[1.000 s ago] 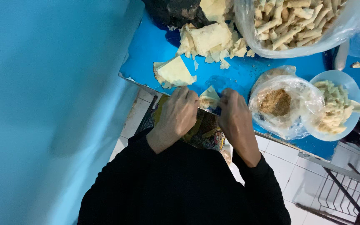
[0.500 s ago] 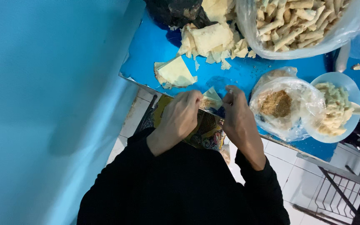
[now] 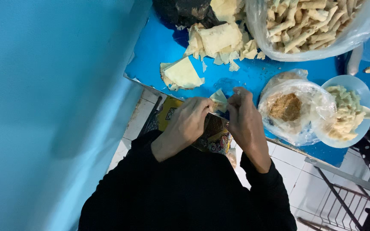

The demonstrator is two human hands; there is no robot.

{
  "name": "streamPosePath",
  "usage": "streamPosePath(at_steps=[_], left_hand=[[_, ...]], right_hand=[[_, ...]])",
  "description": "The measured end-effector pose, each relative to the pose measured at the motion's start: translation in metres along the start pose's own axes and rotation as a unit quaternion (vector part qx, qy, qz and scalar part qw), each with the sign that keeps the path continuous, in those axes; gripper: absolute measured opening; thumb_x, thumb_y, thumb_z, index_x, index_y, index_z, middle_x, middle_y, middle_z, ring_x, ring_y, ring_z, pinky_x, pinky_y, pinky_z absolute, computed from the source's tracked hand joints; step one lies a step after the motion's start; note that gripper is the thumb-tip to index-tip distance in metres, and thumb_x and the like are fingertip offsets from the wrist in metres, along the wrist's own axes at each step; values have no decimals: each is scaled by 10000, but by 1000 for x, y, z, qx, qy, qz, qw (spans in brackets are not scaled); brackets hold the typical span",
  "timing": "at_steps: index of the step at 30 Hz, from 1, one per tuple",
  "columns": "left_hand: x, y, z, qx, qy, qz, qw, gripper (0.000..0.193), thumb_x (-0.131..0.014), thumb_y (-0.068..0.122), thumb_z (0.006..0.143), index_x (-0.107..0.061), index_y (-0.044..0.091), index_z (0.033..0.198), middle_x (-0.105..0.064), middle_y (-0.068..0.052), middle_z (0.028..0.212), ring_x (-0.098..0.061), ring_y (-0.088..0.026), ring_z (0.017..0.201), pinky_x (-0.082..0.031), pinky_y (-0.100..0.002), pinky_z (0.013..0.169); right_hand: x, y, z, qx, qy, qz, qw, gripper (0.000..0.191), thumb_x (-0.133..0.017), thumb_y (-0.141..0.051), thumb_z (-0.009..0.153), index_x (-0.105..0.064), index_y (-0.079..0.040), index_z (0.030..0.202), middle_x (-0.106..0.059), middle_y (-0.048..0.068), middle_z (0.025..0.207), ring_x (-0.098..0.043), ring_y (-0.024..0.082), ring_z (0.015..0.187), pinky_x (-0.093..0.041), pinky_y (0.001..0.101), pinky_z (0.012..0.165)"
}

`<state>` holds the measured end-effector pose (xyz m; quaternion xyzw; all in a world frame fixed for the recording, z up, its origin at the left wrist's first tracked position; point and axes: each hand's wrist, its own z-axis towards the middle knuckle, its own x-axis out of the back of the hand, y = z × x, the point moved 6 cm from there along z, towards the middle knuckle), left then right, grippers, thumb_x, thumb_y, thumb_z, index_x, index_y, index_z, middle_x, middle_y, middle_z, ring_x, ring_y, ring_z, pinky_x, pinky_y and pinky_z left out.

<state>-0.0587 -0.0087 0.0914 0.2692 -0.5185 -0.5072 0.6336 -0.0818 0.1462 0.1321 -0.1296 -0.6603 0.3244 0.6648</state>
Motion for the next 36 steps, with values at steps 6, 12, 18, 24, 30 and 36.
streamPosePath(at_steps=[6,12,18,24,30,36], left_hand=[[-4,3,-2,-58,17,18,998,233,-603,-15,982,-625,-26,1213,-666,-184,1179,-662,-365,1108,-551,-440,933],[-15,-6,-10,-75,-7,57,996,280,-618,-41,934,-655,-51,1211,-664,-169,1235,-628,-343,1133,-553,-434,947],[-30,-24,-7,-143,-16,130,981,231,-678,20,935,-685,-15,1163,-672,-146,1204,-634,-294,1106,-552,-395,925],[-28,-35,-2,-192,-5,148,970,262,-673,21,951,-658,-20,1209,-684,-129,1086,-656,-271,1027,-548,-391,877],[-32,-34,7,-130,-24,148,980,243,-653,4,935,-584,1,1168,-675,-133,1007,-630,-289,981,-544,-402,861],[-25,-19,-3,-160,-11,134,978,268,-684,65,947,-588,-40,1174,-661,-162,999,-609,-305,942,-525,-411,813]], right_hand=[[1,-4,-1,-10,-2,5,1000,376,-573,77,984,-450,9,1333,-724,216,1103,-745,367,973,-580,432,754],[-2,-10,4,31,3,-9,999,365,-606,61,969,-465,10,1301,-745,188,1060,-747,361,962,-581,430,747],[-12,-11,4,100,20,-65,993,370,-619,74,943,-490,1,1281,-735,203,1062,-744,370,931,-588,443,751],[-3,-6,-9,123,-34,-52,990,457,-675,18,915,-490,24,1333,-738,211,1083,-751,364,922,-600,416,730],[-6,-7,-2,161,-34,-88,982,459,-671,31,933,-490,0,1355,-735,195,1024,-741,377,933,-592,426,756],[-7,12,28,14,-119,47,992,502,-693,13,914,-460,-63,1352,-767,160,1005,-764,314,937,-593,408,756]])
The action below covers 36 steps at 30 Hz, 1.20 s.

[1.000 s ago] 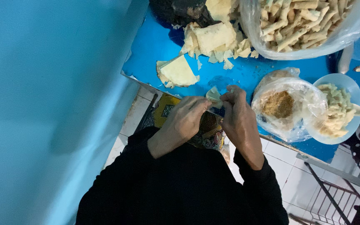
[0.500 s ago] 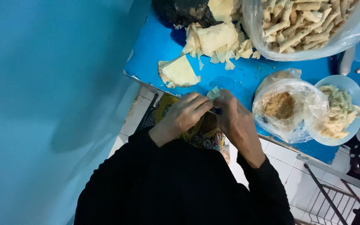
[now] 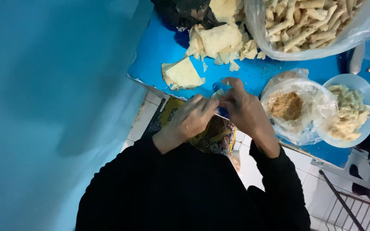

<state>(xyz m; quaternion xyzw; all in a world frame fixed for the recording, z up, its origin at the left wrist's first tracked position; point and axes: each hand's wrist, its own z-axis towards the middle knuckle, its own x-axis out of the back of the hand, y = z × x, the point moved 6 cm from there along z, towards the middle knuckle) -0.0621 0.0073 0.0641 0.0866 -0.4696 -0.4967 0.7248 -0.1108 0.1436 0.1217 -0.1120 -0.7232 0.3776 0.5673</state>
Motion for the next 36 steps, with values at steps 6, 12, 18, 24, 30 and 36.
streamPosePath(at_steps=[6,12,18,24,30,36], left_hand=[[-8,-8,15,16,-37,32,999,172,-644,23,972,-687,-15,1135,-667,-126,1013,-626,-268,952,-527,-372,800],[-13,-25,24,124,-104,-35,986,64,-656,74,954,-717,55,961,-687,-116,901,-652,-290,922,-545,-425,811],[-6,3,18,36,-59,75,995,207,-673,48,916,-641,-40,1100,-686,-165,990,-635,-271,917,-557,-373,748],[0,11,14,-46,-50,153,986,215,-672,50,880,-640,-17,1082,-577,-102,979,-569,-242,952,-533,-369,845],[-7,-8,32,15,-35,84,996,117,-657,59,871,-676,23,980,-601,-131,994,-551,-293,1008,-473,-441,853],[-22,-39,38,114,-183,-10,976,102,-682,118,943,-713,45,877,-658,-136,903,-607,-307,924,-510,-465,850]], right_hand=[[1,-4,3,-7,-1,15,1000,554,-670,44,903,-431,-79,1388,-731,153,958,-765,319,912,-591,421,764],[0,-13,-18,56,59,-71,994,518,-698,31,933,-426,-33,1370,-747,157,1026,-741,364,933,-578,444,747],[-5,-17,-28,121,99,-113,981,538,-652,67,909,-421,-17,1388,-743,198,1049,-736,392,970,-595,445,775],[-4,-1,-15,40,75,-25,996,511,-674,47,962,-420,-35,1397,-749,178,1035,-755,346,958,-595,418,769],[-3,-3,-15,77,88,-26,993,605,-688,62,943,-400,-33,1466,-755,158,1010,-760,334,947,-595,415,805],[-9,-13,-25,147,127,-113,974,584,-685,80,927,-422,23,1445,-744,184,1045,-737,358,964,-592,419,814]])
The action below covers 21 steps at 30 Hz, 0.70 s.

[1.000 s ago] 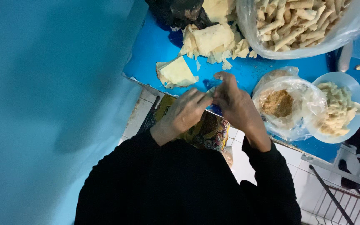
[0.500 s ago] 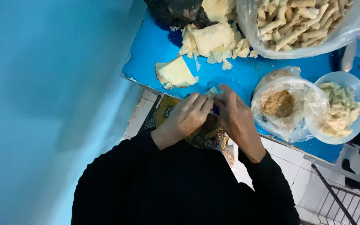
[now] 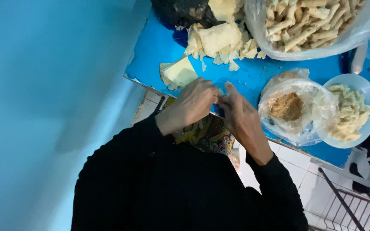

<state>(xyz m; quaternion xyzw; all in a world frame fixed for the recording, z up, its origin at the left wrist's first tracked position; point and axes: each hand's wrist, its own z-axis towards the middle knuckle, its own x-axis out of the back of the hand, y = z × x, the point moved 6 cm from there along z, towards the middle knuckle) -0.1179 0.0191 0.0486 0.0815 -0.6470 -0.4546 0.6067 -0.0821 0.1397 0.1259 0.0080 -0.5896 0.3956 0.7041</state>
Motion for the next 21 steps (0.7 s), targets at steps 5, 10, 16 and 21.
streamPosePath(at_steps=[5,10,16,21], left_hand=[[8,17,-24,-85,107,67,988,172,-673,67,945,-676,-16,1097,-657,-134,989,-633,-273,949,-549,-386,801],[13,28,-40,-154,162,142,964,265,-687,62,879,-641,-13,1129,-583,-110,1008,-592,-275,1017,-546,-391,879],[8,20,-17,-96,90,127,983,172,-670,81,883,-640,5,1034,-568,-126,1017,-574,-291,1018,-526,-417,872],[8,13,-12,-51,62,106,991,246,-660,60,849,-684,68,1093,-603,-112,999,-590,-321,988,-551,-428,789]], right_hand=[[-1,5,2,-20,-1,21,1000,520,-681,76,946,-444,17,1405,-739,188,1037,-745,361,962,-593,419,801],[-2,9,4,-32,-30,49,998,524,-652,92,955,-405,10,1410,-733,197,1049,-741,376,995,-589,432,816],[-7,32,16,-160,-105,136,972,642,-708,26,909,-363,-29,1448,-745,178,963,-768,338,908,-593,431,767],[-4,19,11,-102,-56,96,989,625,-676,60,959,-361,-50,1488,-747,178,1030,-754,353,954,-589,417,799]])
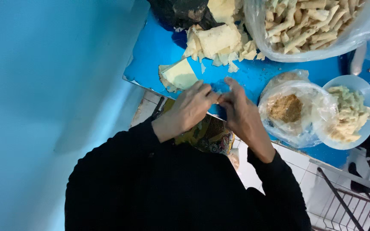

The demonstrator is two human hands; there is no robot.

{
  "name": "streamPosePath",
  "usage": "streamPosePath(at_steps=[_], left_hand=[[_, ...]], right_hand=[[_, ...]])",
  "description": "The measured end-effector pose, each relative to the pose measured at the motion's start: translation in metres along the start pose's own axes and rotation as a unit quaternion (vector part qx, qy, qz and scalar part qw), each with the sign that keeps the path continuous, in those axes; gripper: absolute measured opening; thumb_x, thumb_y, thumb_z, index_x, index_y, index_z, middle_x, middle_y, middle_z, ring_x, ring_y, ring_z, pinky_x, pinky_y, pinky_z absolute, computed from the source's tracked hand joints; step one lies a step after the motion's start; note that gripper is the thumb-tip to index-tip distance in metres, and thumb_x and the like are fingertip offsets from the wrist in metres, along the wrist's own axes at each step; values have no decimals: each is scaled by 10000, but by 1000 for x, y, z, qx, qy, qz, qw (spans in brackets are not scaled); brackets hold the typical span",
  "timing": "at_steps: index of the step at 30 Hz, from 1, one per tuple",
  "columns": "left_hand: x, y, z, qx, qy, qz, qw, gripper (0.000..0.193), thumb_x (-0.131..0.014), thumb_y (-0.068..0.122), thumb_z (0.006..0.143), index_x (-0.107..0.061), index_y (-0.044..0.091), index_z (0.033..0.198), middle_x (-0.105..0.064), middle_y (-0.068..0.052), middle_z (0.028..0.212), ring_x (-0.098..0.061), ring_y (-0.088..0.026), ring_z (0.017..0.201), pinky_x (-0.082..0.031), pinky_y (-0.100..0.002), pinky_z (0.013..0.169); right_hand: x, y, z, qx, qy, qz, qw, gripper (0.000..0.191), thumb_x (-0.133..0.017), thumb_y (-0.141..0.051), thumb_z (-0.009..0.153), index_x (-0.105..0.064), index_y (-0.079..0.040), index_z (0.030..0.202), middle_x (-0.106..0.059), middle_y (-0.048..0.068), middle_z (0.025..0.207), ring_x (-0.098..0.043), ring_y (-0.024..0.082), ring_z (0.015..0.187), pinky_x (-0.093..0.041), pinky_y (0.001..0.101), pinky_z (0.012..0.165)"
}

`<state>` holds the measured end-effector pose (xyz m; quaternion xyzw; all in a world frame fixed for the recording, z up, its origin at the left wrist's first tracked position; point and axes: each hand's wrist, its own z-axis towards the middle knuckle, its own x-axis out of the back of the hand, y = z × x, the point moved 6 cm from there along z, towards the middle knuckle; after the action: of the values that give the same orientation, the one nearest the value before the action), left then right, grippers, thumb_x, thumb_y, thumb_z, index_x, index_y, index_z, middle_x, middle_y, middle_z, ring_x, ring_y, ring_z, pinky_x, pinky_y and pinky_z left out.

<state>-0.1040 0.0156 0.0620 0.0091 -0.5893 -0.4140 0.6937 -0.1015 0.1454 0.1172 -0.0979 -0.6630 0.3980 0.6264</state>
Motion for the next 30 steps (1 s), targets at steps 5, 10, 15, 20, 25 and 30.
streamPosePath(at_steps=[5,10,15,20,25,30], left_hand=[[18,19,-18,-81,102,46,990,258,-674,84,879,-636,20,1126,-602,-85,1039,-608,-244,1027,-568,-348,856],[20,22,-17,-95,75,71,990,189,-691,94,882,-628,20,1044,-576,-80,931,-587,-228,932,-549,-337,804],[24,27,-22,-107,104,105,983,203,-681,77,873,-658,-16,1053,-582,-83,959,-589,-223,963,-545,-320,857],[20,36,-25,-121,81,198,969,256,-674,110,883,-702,-76,1055,-623,-153,1085,-582,-271,1099,-537,-360,963],[22,45,-23,-89,51,274,956,398,-636,204,912,-713,-108,1147,-626,-185,1195,-541,-294,1156,-465,-406,1046],[10,42,-15,-66,-29,360,930,453,-599,293,888,-708,-24,1193,-599,-127,1324,-495,-250,1216,-418,-399,1029]], right_hand=[[-3,-3,-12,41,29,-26,998,617,-680,71,937,-385,-9,1473,-731,191,1062,-736,360,972,-580,417,808],[-6,0,-14,75,46,-58,994,563,-685,72,952,-428,6,1448,-720,192,1073,-719,371,1000,-579,429,825],[-7,1,-22,114,65,-109,985,526,-682,78,956,-446,38,1424,-725,179,1060,-715,355,949,-574,422,805],[-13,-12,-31,154,77,-217,961,493,-689,77,943,-481,88,1390,-681,211,1162,-698,346,1044,-571,417,883],[-27,-19,-39,117,28,-322,939,603,-671,17,872,-472,111,1434,-555,240,1431,-575,387,1316,-489,476,1121],[-36,-16,-37,92,-5,-354,931,600,-606,-58,934,-446,122,1483,-481,236,1546,-485,386,1436,-345,541,1206]])
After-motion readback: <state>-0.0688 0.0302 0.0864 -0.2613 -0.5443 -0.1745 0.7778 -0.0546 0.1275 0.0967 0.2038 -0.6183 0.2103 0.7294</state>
